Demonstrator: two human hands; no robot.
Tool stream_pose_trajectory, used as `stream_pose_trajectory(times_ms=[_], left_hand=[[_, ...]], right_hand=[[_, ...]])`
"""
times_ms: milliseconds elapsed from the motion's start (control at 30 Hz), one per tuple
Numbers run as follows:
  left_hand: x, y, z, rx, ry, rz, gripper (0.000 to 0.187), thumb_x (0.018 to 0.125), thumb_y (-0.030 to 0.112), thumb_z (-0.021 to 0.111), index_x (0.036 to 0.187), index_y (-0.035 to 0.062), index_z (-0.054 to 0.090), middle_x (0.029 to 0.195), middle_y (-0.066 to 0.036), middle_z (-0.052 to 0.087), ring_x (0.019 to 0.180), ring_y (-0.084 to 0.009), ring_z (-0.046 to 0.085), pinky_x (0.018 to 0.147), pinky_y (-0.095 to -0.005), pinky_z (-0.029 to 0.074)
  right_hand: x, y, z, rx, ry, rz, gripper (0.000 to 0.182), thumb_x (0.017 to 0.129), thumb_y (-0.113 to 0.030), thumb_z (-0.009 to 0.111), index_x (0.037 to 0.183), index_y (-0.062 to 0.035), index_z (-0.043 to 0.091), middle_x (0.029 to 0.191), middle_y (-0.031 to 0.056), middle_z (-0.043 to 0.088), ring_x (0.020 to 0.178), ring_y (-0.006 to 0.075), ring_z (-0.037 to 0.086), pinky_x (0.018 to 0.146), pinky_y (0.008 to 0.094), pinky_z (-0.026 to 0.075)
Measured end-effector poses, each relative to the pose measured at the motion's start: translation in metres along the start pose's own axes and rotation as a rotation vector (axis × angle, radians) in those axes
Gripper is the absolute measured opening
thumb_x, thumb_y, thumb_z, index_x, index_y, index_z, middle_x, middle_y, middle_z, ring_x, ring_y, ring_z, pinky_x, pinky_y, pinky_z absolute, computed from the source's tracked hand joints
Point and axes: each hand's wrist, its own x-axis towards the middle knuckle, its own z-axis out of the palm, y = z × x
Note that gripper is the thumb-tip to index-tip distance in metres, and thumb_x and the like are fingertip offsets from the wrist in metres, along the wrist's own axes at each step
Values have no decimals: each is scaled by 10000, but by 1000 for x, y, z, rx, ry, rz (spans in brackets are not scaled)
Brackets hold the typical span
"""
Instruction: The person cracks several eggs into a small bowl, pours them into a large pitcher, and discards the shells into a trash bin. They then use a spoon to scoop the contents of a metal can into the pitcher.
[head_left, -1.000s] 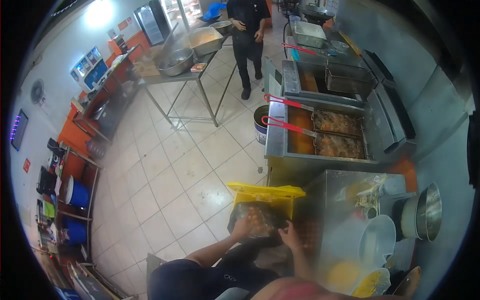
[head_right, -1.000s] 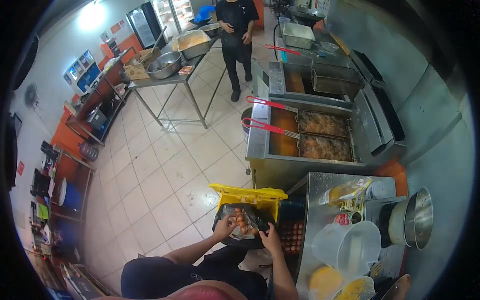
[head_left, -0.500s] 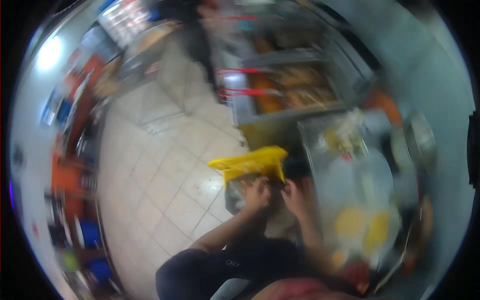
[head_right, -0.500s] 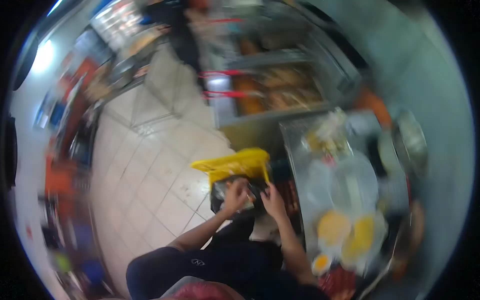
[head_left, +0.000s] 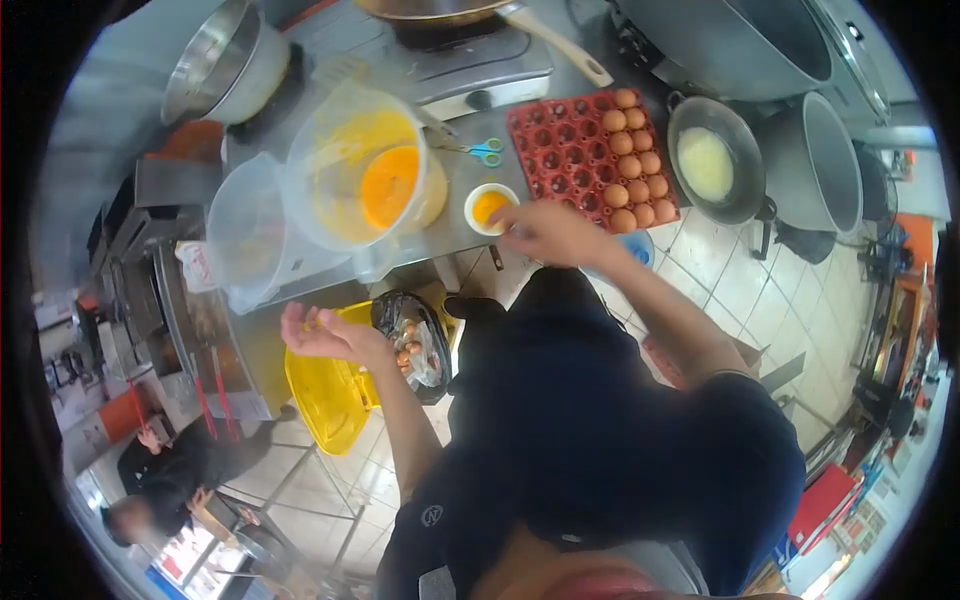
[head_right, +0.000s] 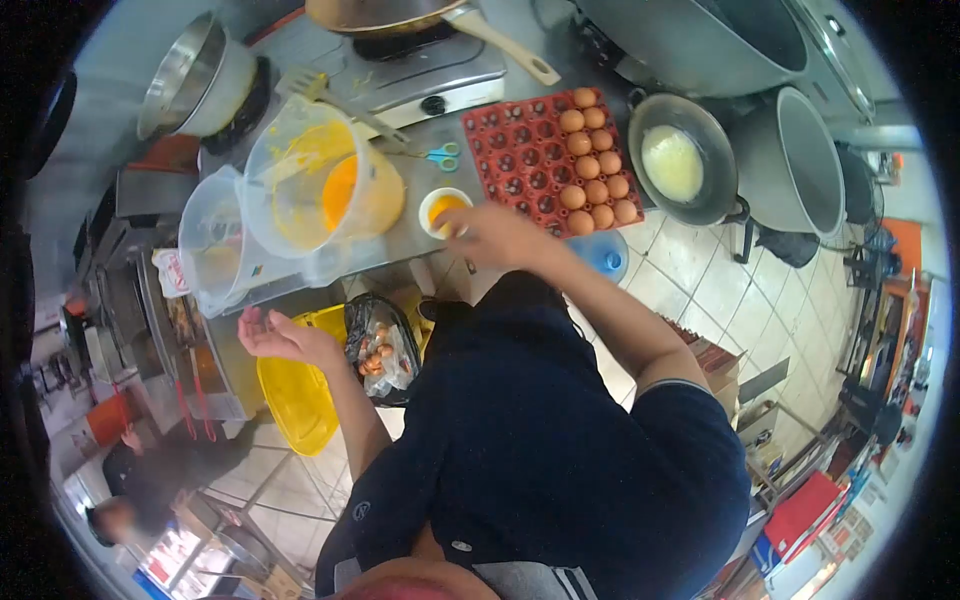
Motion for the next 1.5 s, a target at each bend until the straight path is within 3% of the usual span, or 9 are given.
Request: stream_pose_trajectory(times_ms=[167,533,767,900,967,1067,1333,1400,1500], left_hand=[[9,-17,28,46,-42,-10,569,1062,293,521,1439,-36,251,1468,-234,335,1318,-319,402,1122,-462,332],[3,-18,39,-17,27,-169,557,1047,270,550,1417,-14,245,1440,-219,355,1287,-311,444,1085,-450,389],[10,-9,57,-92,-10,-44,522,1026,156,559,1399,-20,240,1437,-227,360,1311,-342,420,1118,-495,349],[7,-3,65,-106,4,-44,522,1007,105,582,1405,-5,262,1432,-216,367,1310,-335,429,1116,-492,352],[7,-1,58,-44,-93,-74,538,994,97,602,1416,10,281,1437,-204,370,1328,-325,418,1117,-488,351],[7,3,61,-160,-88,-93,555,986,109,617,1427,23,291,1446,-192,375,1349,-319,410,1124,-489,344],[8,4,64,-120,-82,-142,580,961,87,615,1437,40,287,1485,-170,364,1379,-316,395,1128,-486,334],[6,1,64,-103,-102,-132,582,948,65,609,1435,42,292,1486,-162,366,1379,-305,395,1128,-477,330],[8,5,64,-106,-113,-146,578,942,58,607,1431,32,300,1476,-155,370,1374,-289,394,1126,-464,327]], right_hand=[[-30,94,-107,-276,545,98,454,896,-169,668,1344,-167,597,988,130,727,909,359,694,783,455,545],[21,174,-188,-582,147,30,786,790,-91,740,1501,-228,432,1110,134,674,1044,353,653,878,461,517],[17,159,-188,-388,167,148,799,763,-79,755,1461,-212,388,1092,157,653,1021,348,654,865,448,518],[6,196,-169,215,578,-85,739,846,-80,732,1487,-139,368,1150,117,636,963,233,664,833,364,550],[-8,136,-150,665,617,75,592,876,42,611,1434,-91,468,1266,128,582,921,140,638,803,253,549],[-20,135,-124,593,497,113,497,841,109,539,1318,-31,551,1222,81,571,874,137,627,793,271,550],[27,42,-52,832,235,170,301,928,-53,677,1215,-71,591,908,22,635,736,155,644,656,269,534],[60,33,-31,139,436,-452,254,931,-112,697,1167,-60,618,918,73,691,682,226,678,643,312,545],[75,-33,-30,0,376,-427,258,909,-165,730,1127,-62,638,933,126,713,717,310,701,670,365,560]])
